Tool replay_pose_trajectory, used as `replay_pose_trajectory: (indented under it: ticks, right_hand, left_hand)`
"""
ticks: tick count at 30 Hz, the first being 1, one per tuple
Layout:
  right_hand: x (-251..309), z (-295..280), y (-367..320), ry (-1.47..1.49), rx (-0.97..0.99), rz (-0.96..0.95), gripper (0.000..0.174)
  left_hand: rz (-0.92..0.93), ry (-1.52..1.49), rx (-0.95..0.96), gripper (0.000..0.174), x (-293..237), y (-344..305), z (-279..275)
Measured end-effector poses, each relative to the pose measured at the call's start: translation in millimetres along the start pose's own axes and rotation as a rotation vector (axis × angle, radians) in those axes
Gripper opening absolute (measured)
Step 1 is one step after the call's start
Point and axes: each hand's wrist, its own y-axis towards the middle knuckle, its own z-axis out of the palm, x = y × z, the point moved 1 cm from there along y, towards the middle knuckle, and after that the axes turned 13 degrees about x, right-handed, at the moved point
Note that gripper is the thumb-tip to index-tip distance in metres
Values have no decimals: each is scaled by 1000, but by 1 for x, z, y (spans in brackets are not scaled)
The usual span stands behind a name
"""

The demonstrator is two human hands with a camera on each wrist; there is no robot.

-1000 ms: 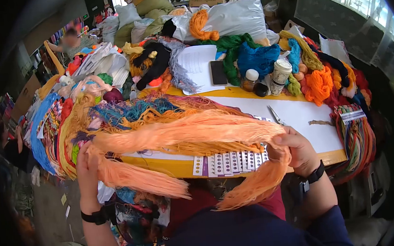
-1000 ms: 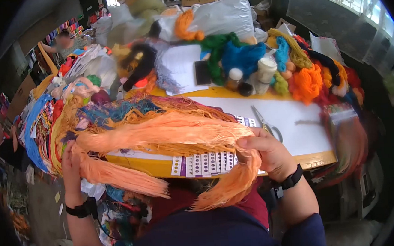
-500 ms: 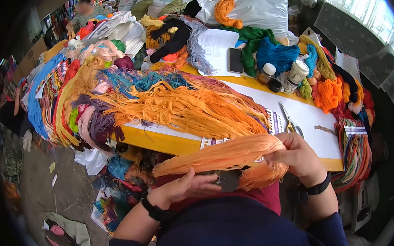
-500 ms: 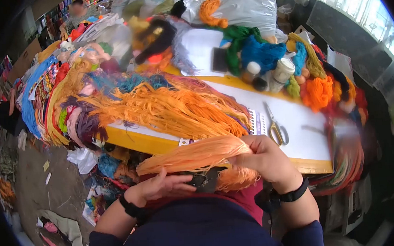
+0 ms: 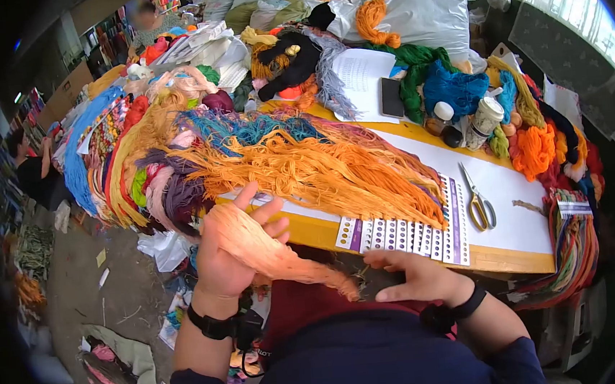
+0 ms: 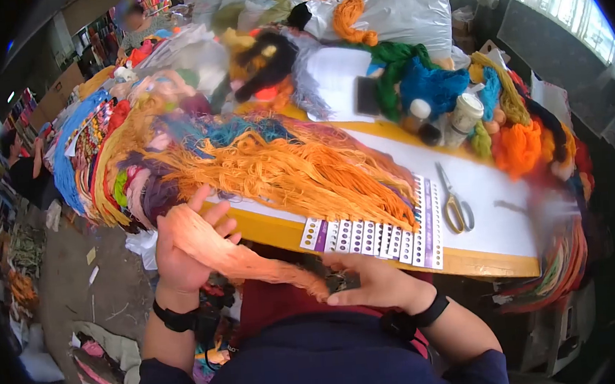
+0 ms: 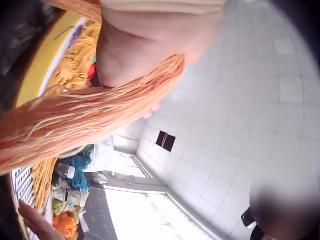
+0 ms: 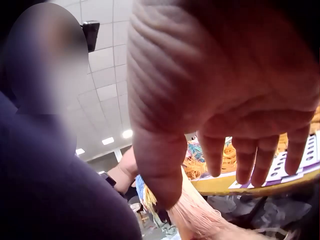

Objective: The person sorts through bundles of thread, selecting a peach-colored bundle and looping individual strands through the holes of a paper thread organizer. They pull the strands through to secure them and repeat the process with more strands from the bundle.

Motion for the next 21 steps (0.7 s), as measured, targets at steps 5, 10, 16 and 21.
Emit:
replay_pose_trajectory:
  ticks: [5, 10, 16, 21]
  right_hand:
    - [-2, -9, -6, 295, -56, -184, 76]
    - [-13, -14, -17, 291, -179, -96, 56]
    - [-11, -20, -24, 425, -289, -137, 33]
    - [1, -21, -14, 368, -286, -152, 26]
  left_hand:
    - [79, 305, 109, 83, -40, 18, 22]
    - [251, 686, 65, 63, -116, 36, 48]
    - [295, 623, 204, 50, -229, 43, 96]
    - [121, 527, 156, 51, -241, 39, 89]
